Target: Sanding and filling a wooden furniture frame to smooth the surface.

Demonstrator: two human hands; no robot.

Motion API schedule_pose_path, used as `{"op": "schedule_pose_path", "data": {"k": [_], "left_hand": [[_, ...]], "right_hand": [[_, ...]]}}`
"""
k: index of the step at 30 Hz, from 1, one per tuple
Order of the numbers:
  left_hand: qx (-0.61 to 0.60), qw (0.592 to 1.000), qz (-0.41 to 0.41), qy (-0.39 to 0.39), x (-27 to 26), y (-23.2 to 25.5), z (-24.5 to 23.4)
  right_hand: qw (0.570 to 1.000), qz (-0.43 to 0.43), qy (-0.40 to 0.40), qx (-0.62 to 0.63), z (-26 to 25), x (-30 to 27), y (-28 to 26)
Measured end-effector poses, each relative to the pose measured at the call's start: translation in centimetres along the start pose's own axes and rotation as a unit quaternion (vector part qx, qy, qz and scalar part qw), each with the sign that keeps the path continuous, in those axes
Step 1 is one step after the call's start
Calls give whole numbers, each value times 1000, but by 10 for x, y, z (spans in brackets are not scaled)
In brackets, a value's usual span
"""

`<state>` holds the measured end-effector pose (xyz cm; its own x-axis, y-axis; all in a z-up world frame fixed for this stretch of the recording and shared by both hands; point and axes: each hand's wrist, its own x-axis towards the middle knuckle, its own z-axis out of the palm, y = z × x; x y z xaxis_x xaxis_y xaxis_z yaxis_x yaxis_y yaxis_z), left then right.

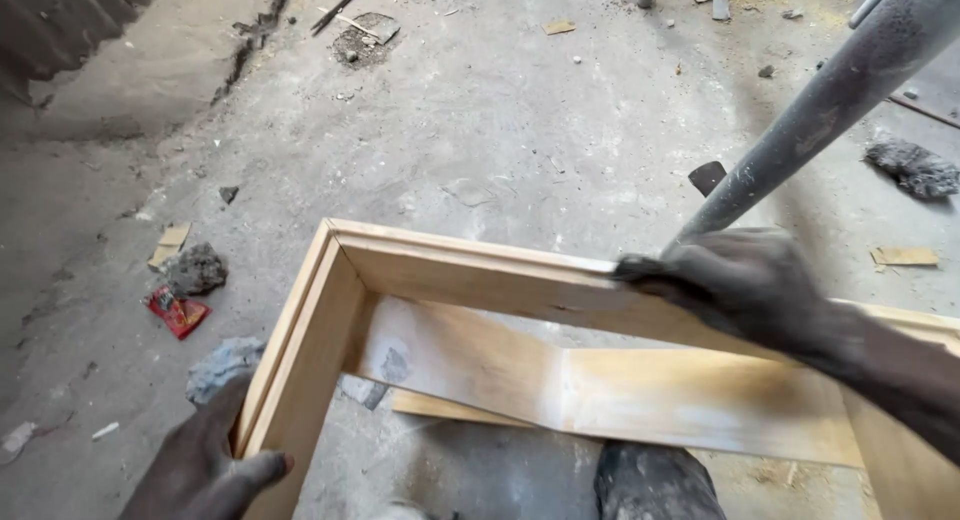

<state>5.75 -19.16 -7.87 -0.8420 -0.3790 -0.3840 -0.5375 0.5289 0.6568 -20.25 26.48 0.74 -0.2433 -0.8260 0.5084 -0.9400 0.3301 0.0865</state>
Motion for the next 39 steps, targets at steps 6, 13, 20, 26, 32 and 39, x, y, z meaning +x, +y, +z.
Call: {"op": "schedule_pose_path", "data": {"k": [6,13,20,26,32,39], "left_hand": [[-9,1000,8,-6,-3,17,-7],[-15,999,35,17,-18,39,-8],[90,995,-24,30,-19,52,-8],[213,922,203,252,-54,60,30],[17,932,344,116,-112,155,209],[-19,880,431,200,-75,245,275]], "right_hand": [[995,34,27,86,91,117,-46],[995,-9,96,8,102,154,-87],[906,359,-30,223,-30,34,-28],[773,550,-65,310,-63,-29,-31],[772,465,-99,421,-17,-50,-62],[814,314,-127,471,-18,-60,-80]]}}
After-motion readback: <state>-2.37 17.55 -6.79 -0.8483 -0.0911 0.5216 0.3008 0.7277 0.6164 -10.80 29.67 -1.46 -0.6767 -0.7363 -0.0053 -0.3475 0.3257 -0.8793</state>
